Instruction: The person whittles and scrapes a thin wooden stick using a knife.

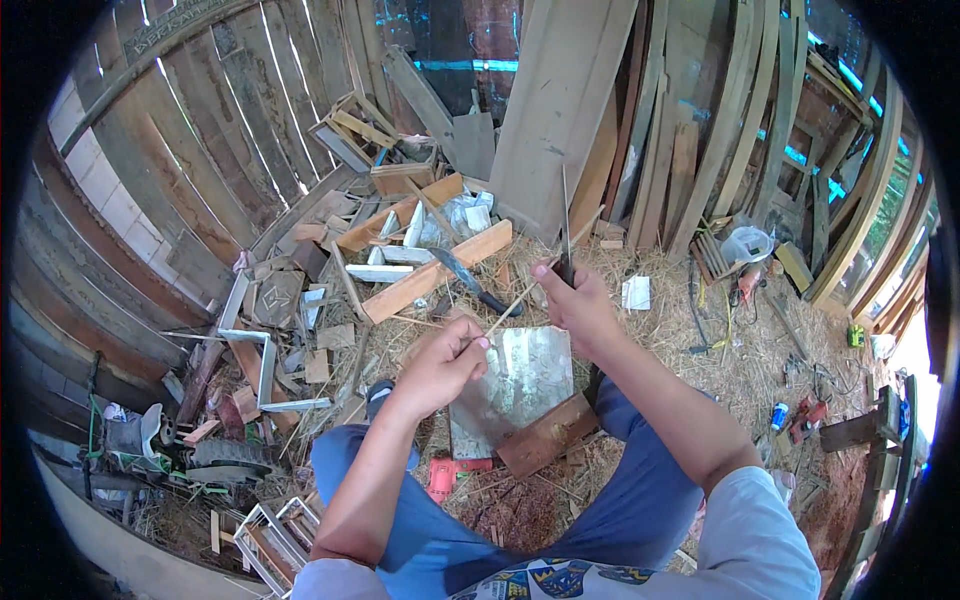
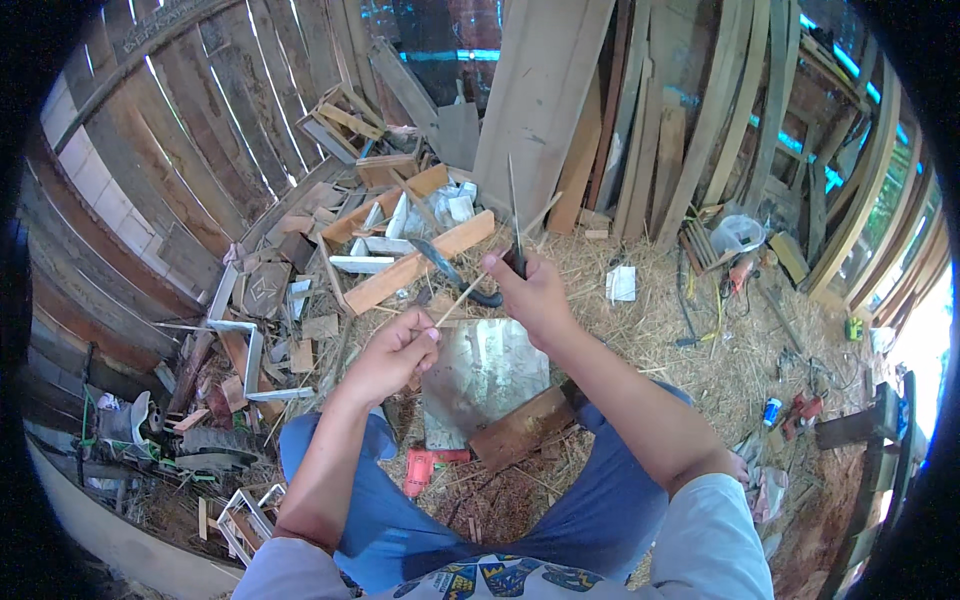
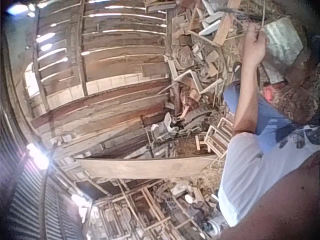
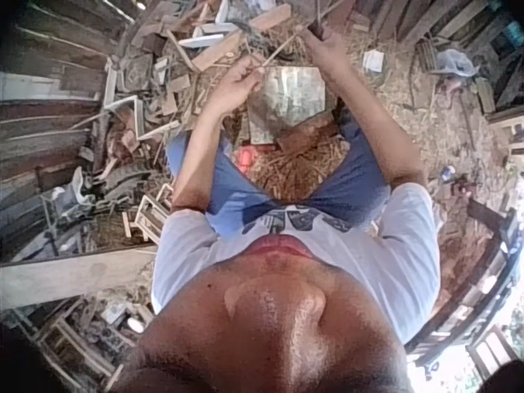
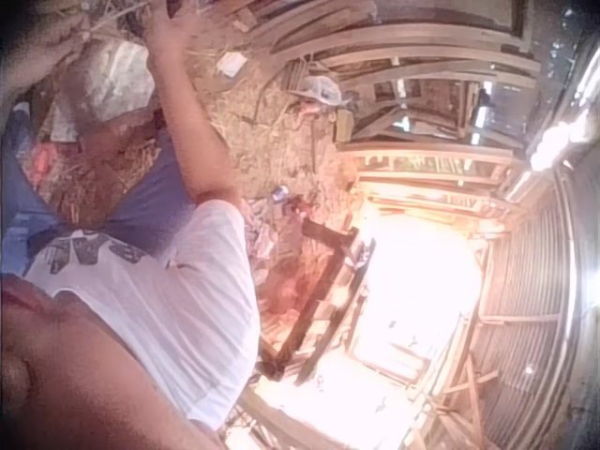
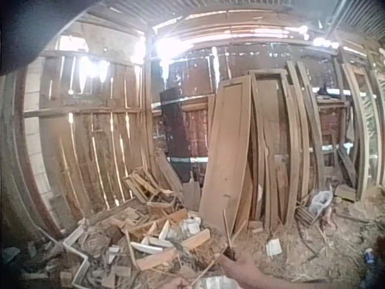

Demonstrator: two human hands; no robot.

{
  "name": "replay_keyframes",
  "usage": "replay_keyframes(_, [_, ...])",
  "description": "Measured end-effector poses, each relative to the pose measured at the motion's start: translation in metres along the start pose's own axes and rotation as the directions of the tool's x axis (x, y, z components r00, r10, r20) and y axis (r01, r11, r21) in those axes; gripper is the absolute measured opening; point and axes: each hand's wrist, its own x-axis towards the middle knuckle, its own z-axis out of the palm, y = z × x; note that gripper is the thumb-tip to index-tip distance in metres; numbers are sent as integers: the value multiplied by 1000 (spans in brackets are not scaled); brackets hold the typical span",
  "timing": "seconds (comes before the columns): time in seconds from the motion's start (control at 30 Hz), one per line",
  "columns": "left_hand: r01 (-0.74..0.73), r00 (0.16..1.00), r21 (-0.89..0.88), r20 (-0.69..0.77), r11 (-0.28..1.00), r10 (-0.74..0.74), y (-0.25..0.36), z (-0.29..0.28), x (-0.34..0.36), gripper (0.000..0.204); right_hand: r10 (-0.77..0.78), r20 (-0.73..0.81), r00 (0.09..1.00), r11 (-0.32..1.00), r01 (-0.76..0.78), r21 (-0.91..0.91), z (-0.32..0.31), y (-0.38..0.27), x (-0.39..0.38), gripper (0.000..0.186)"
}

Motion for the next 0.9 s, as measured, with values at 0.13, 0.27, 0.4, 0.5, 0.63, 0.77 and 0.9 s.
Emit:
replay_keyframes(0.13, [166, 986, -184, 53, 969, -158, 19, 11, -1, 15, 45, 65, 997, 999, -47, 24, -5, -6, -1, 24])
replay_keyframes(0.27, [275, 960, -355, 150, 893, -236, 26, 17, -3, 21, 54, 141, 989, 998, -52, -18, -6, -8, -2, 23])
replay_keyframes(0.4, [160, 987, -376, 66, 913, -146, 23, 22, -2, 21, -168, 70, 983, 945, 181, -272, -5, 4, 5, 29])
replay_keyframes(0.5, [147, 987, -383, 0, 912, -159, 25, 22, -1, 19, -274, 173, 946, 832, 324, -450, -15, 11, 6, 31])
replay_keyframes(0.63, [116, 991, -410, -13, 905, -132, 28, 24, -1, 17, -322, 379, 868, 602, 497, -625, -18, 10, 2, 29])
replay_keyframes(0.77, [171, 981, -554, 21, 815, -192, 31, 23, -3, 16, -307, 541, 783, 368, 622, -691, -10, 8, -3, 30])
replay_keyframes(0.9, [165, 979, -592, 2, 789, -204, 29, 25, -4, 16, -307, 603, 736, 283, 676, -681, -10, 12, 1, 30])
